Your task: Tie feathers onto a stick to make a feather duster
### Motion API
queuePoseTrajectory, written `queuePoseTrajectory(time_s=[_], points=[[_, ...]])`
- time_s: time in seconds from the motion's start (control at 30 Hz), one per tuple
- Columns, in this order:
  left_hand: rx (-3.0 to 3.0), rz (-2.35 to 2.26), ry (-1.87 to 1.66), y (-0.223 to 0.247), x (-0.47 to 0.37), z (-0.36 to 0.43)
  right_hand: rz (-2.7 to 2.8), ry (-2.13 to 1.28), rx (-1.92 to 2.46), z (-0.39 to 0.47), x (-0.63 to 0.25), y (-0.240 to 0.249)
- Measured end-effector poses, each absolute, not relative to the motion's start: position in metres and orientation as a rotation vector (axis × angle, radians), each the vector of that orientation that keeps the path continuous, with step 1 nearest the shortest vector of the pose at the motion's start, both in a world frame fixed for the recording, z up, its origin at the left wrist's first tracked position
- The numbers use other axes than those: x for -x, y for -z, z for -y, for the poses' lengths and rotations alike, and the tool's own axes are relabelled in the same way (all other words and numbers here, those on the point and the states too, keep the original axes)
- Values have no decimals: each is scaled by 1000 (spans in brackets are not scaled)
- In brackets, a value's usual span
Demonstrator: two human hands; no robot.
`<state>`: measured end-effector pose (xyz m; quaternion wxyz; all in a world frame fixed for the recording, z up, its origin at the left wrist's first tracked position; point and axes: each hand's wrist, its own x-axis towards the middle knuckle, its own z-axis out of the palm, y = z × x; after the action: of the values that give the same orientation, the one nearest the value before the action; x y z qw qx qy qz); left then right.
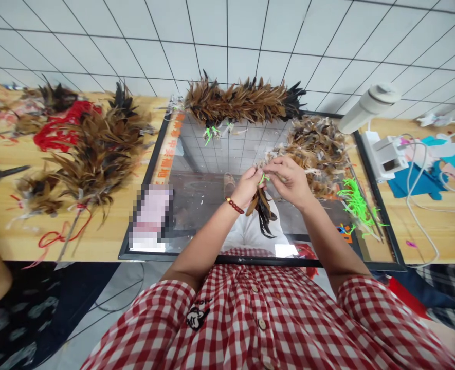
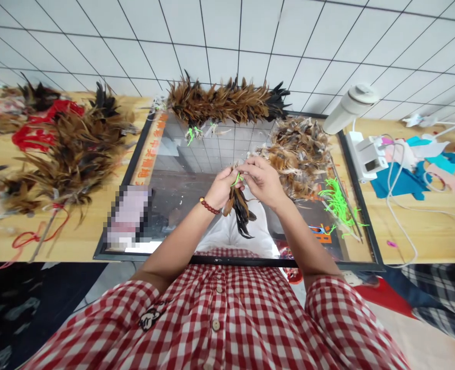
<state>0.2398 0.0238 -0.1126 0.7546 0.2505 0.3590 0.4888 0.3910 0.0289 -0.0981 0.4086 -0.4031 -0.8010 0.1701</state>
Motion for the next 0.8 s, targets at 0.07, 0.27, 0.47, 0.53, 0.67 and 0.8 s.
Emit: queuePoseTrajectory(time_s=[0.07,0.27,0.47,0.53,0.67,0.8], points=[[-544,-770,-1072,112,-240,-23,2013,-427,1002,-30,-389,101],[-457,-706,-988,107,-232,-27,2044,-493,975,-30,-391,109],[-441,-594,-862,102,-223,-31,1518,-972,1003,-28,-385,114],[-493,-573,-863,103,-223,-31,1269,-1238,967,-27,-381,114],[-512,-589,-855,104,-224,-29,981,-1484,907,-28,-379,112],[-586,-657,-782,104,-225,-27,1104,-1432,1027,-34,-383,113]])
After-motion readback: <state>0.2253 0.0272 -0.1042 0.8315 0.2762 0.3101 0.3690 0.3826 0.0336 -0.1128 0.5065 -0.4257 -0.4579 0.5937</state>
